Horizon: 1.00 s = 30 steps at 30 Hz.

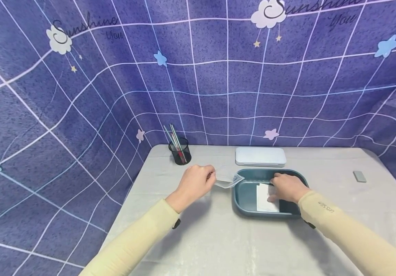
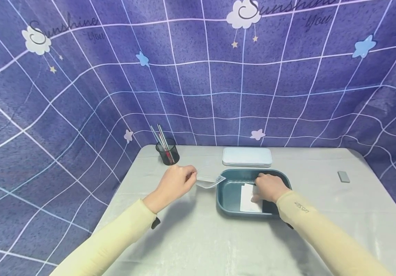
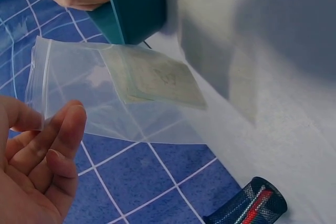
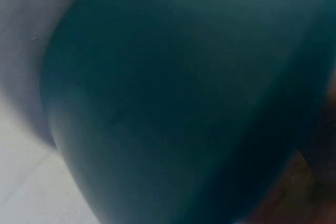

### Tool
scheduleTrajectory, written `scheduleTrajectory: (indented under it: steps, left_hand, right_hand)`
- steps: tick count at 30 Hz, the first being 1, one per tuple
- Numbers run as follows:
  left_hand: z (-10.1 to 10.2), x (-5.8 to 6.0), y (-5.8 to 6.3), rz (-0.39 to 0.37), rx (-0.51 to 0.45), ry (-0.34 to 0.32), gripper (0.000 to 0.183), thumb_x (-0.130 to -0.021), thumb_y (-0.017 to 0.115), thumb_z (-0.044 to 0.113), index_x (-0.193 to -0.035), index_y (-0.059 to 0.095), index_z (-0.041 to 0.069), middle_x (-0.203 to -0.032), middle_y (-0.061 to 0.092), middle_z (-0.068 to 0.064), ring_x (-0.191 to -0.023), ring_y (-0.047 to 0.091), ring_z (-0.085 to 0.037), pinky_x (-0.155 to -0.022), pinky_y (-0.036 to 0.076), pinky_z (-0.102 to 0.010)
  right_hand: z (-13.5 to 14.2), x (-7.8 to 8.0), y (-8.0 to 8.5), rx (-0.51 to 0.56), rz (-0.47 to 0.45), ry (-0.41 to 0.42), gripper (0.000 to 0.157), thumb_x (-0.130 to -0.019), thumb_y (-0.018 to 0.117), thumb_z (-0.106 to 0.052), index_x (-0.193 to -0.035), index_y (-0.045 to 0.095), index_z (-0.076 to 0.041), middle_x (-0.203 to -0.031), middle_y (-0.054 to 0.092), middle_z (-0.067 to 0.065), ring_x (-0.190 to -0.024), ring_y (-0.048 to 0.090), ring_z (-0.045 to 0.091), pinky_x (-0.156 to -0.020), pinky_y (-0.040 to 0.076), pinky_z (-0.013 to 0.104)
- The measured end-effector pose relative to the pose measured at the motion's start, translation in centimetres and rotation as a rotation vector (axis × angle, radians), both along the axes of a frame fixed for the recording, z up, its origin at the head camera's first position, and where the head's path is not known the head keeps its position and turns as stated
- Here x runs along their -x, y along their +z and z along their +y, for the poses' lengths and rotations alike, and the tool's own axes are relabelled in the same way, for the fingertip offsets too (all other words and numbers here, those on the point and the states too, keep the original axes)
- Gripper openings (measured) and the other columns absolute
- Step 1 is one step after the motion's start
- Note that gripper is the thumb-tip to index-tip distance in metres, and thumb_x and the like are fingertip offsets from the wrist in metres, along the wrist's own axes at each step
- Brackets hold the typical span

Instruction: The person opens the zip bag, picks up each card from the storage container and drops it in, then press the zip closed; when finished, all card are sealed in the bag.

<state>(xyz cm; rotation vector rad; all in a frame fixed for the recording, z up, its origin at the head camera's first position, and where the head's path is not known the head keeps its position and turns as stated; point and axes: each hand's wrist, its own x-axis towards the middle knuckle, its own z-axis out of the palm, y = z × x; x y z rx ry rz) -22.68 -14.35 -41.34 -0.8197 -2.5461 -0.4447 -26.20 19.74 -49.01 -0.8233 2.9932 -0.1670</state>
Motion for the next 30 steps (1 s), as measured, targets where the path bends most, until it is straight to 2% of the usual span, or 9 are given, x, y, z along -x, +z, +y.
scheduleTrajectory:
  steps: [6,12,16,27,30]
  left_hand:
    - [-0.10,0.01,0.01,0.009,-0.005,-0.007,0.014,-0.093,0.061,0.011,-0.085,0.072,0.013,-0.062,0.058,0.009,-0.054,0.053,-0.010,-0.058,0.051,-0.035]
    - [-0.11,-0.04,0.11,0.003,-0.006,-0.004,0.015,-0.094,0.061,0.011,-0.087,0.074,0.012,-0.064,0.061,0.008,-0.056,0.055,-0.010,-0.059,0.052,-0.036]
    - [-0.17,0.00,0.01,0.007,-0.011,-0.006,0.015,-0.094,0.061,0.011,-0.085,0.073,0.012,-0.064,0.060,0.009,-0.055,0.055,-0.010,-0.059,0.051,-0.035]
    - [-0.27,-0.04,-0.21,0.005,-0.006,-0.007,0.015,-0.094,0.061,0.011,-0.083,0.072,0.013,-0.062,0.057,0.010,-0.054,0.052,-0.009,-0.057,0.049,-0.033]
    - [-0.21,-0.05,-0.20,0.012,-0.006,-0.004,0.015,-0.093,0.061,0.012,-0.083,0.072,0.014,-0.062,0.057,0.010,-0.054,0.053,-0.009,-0.057,0.050,-0.033]
  right_hand:
    - [0.29,0.17,-0.26,0.007,0.013,0.018,0.040,-0.073,0.093,-0.042,-0.090,0.075,-0.010,-0.083,0.056,0.001,-0.071,0.058,0.020,-0.065,0.055,0.047]
    - [0.21,-0.11,-0.32,0.038,0.071,0.016,0.054,-0.073,0.093,-0.040,-0.104,0.071,-0.001,-0.092,0.064,0.010,-0.078,0.067,0.031,-0.065,0.057,0.051]
    - [-0.20,-0.39,-0.36,0.058,0.072,-0.013,0.061,-0.075,0.092,-0.036,-0.113,0.066,0.004,-0.097,0.065,0.015,-0.082,0.068,0.036,-0.067,0.057,0.053]
    - [-0.32,-0.60,0.09,0.071,0.084,-0.040,0.062,-0.078,0.088,-0.031,-0.119,0.063,0.008,-0.101,0.063,0.018,-0.084,0.068,0.037,-0.067,0.056,0.054]
    - [-0.16,-0.53,0.19,0.088,0.121,-0.042,0.052,-0.080,0.086,-0.028,-0.115,0.065,0.004,-0.102,0.064,0.016,-0.084,0.068,0.037,-0.066,0.057,0.055]
